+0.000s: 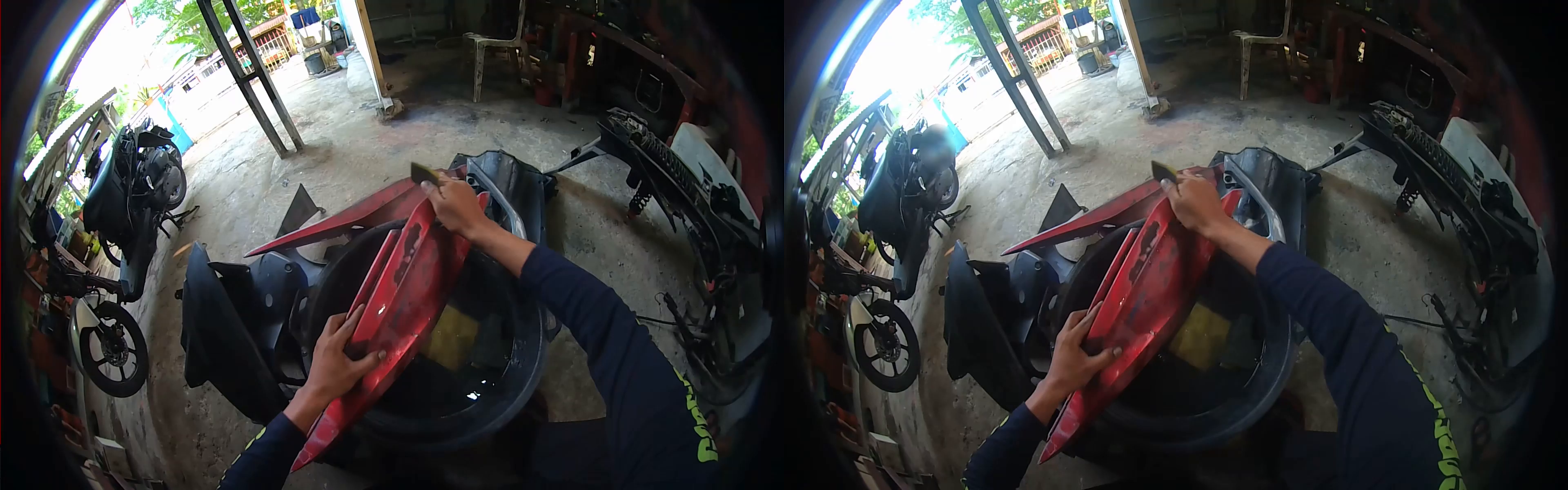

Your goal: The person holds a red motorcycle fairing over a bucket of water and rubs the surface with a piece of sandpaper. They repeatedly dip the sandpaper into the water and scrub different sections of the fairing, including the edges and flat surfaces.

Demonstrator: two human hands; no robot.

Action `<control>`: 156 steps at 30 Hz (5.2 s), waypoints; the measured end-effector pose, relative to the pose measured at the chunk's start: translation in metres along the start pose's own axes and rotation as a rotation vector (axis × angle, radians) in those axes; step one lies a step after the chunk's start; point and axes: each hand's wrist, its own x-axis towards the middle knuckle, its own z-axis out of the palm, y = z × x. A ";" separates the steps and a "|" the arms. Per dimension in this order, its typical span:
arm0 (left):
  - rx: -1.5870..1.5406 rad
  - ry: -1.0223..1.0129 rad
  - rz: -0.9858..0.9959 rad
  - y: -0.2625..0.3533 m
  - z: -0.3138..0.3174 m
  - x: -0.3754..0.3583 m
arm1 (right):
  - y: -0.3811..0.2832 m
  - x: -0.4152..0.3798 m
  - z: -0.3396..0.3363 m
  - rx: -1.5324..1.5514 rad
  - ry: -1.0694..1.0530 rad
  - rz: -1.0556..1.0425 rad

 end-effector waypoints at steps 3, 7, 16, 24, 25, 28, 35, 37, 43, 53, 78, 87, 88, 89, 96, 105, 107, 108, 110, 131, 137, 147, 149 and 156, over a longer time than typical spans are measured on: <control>0.059 0.018 0.004 0.009 -0.006 -0.011 | 0.003 0.000 -0.027 0.015 -0.105 0.207; 0.080 0.044 -0.012 0.014 -0.009 -0.017 | 0.029 -0.017 -0.045 -0.193 0.193 -0.096; 0.096 0.061 -0.027 0.018 -0.010 -0.016 | -0.017 -0.057 -0.046 -0.529 -0.381 -0.305; 0.105 0.087 -0.066 0.028 -0.008 -0.020 | -0.083 -0.126 -0.046 -0.278 -0.528 -0.460; 0.107 0.088 -0.072 0.031 -0.009 -0.020 | -0.091 -0.135 -0.046 -0.259 -0.541 -0.482; 0.122 0.091 -0.071 0.038 -0.008 -0.022 | -0.100 -0.149 -0.044 -0.167 -0.511 -0.604; 0.270 0.183 0.054 0.040 -0.009 -0.024 | -0.073 -0.099 -0.068 -0.326 -0.444 -0.394; 0.327 0.159 0.061 0.041 -0.010 -0.023 | -0.063 -0.097 -0.066 -0.370 -0.446 -0.335; 0.517 0.076 0.076 0.046 -0.016 -0.023 | 0.018 -0.161 -0.001 -0.329 -0.349 -0.018; 0.336 0.137 0.067 0.038 -0.021 -0.006 | 0.051 -0.188 0.054 -0.456 -1.107 -0.152; 0.496 -0.053 -0.120 0.057 -0.007 0.011 | -0.040 -0.090 -0.031 -0.071 -0.093 -0.663; 0.432 -0.040 -0.140 0.056 -0.008 0.012 | -0.039 -0.085 -0.040 -0.043 -0.148 -0.652; 0.442 -0.034 -0.162 0.059 -0.009 0.012 | -0.027 -0.067 -0.040 -0.049 -0.073 -0.594; 0.442 -0.043 -0.159 0.058 -0.008 0.011 | -0.024 -0.058 -0.043 -0.099 -0.073 -0.642; 0.442 -0.017 -0.138 0.058 -0.009 0.012 | -0.030 -0.060 -0.046 -0.084 -0.095 -0.707; 0.432 -0.038 -0.150 0.059 -0.008 0.008 | -0.012 -0.052 -0.042 -0.121 -0.173 -0.639; 0.434 -0.029 -0.160 0.059 -0.012 0.008 | -0.019 -0.052 -0.042 -0.095 -0.160 -0.654; 0.452 -0.044 -0.133 0.059 -0.012 0.008 | -0.043 -0.073 -0.046 -0.089 -0.136 -0.773; 0.478 -0.074 -0.113 0.059 -0.008 0.002 | -0.060 -0.108 -0.044 -0.015 -0.145 -0.870; 0.423 -0.055 -0.164 0.062 -0.015 0.000 | -0.027 -0.061 -0.055 -0.170 -0.082 -0.625; 0.441 -0.048 -0.122 0.054 -0.014 -0.004 | -0.060 -0.110 -0.048 -0.042 -0.183 -0.679; 0.442 -0.008 -0.195 0.045 -0.020 0.007 | -0.060 -0.092 -0.030 -0.049 -0.172 -0.732; 0.426 -0.006 -0.204 0.045 -0.020 0.008 | -0.041 -0.060 -0.021 -0.108 -0.049 -0.596; 0.419 -0.004 -0.199 0.040 -0.020 0.005 | -0.049 -0.083 -0.017 -0.071 -0.112 -0.673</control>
